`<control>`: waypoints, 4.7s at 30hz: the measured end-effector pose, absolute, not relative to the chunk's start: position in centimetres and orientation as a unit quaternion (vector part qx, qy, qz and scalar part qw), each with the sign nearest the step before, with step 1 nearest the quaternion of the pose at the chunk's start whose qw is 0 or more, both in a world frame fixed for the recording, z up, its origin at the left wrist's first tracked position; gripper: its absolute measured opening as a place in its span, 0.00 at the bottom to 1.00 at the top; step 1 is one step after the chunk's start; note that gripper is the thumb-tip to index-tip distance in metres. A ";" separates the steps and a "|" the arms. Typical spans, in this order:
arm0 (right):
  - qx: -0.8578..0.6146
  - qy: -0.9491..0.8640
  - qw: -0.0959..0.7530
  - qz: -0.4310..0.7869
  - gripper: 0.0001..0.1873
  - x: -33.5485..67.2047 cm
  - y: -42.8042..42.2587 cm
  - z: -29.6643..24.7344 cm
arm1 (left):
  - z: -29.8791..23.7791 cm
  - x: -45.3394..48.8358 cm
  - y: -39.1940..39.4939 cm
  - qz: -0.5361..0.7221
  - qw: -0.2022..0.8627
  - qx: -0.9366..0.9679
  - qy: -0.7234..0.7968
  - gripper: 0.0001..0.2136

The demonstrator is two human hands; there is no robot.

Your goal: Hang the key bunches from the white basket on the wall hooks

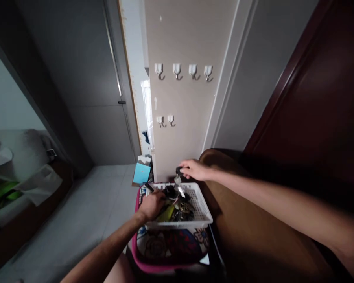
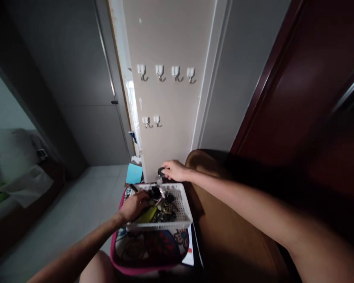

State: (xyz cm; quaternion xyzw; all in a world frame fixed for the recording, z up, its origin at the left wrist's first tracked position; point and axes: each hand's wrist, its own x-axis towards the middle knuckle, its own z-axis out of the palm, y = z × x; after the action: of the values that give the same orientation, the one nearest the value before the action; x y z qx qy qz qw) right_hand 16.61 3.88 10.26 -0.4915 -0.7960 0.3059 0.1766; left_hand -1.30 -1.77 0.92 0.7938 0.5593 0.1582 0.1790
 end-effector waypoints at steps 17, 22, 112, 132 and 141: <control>-0.420 -0.899 -0.067 0.108 0.12 17.9 2.1 2.8 | 0.0 -1.2 -1.4 0.164 0.128 0.771 0.602 0.11; -0.428 -0.885 -0.137 0.117 0.09 17.5 1.9 3.1 | -0.3 -1.2 -1.7 0.156 0.120 0.778 0.597 0.10; -0.410 -0.695 0.559 0.193 0.07 13.3 7.0 14.5 | 16.8 4.0 6.0 0.632 0.239 0.581 0.454 0.07; -0.557 -0.600 0.574 0.031 0.10 8.0 16.6 28.4 | 17.8 -0.6 8.6 0.632 0.267 0.566 0.457 0.10; -0.607 -0.631 0.482 0.021 0.11 8.0 16.5 28.2 | 15.2 -1.7 8.6 0.613 0.281 0.558 0.483 0.10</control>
State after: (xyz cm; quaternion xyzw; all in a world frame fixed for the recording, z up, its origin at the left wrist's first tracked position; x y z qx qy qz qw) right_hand 8.03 16.47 28.17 -0.6074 -0.6314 0.0212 0.4816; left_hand -1.66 8.60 15.21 0.5579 0.4834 0.6134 0.2810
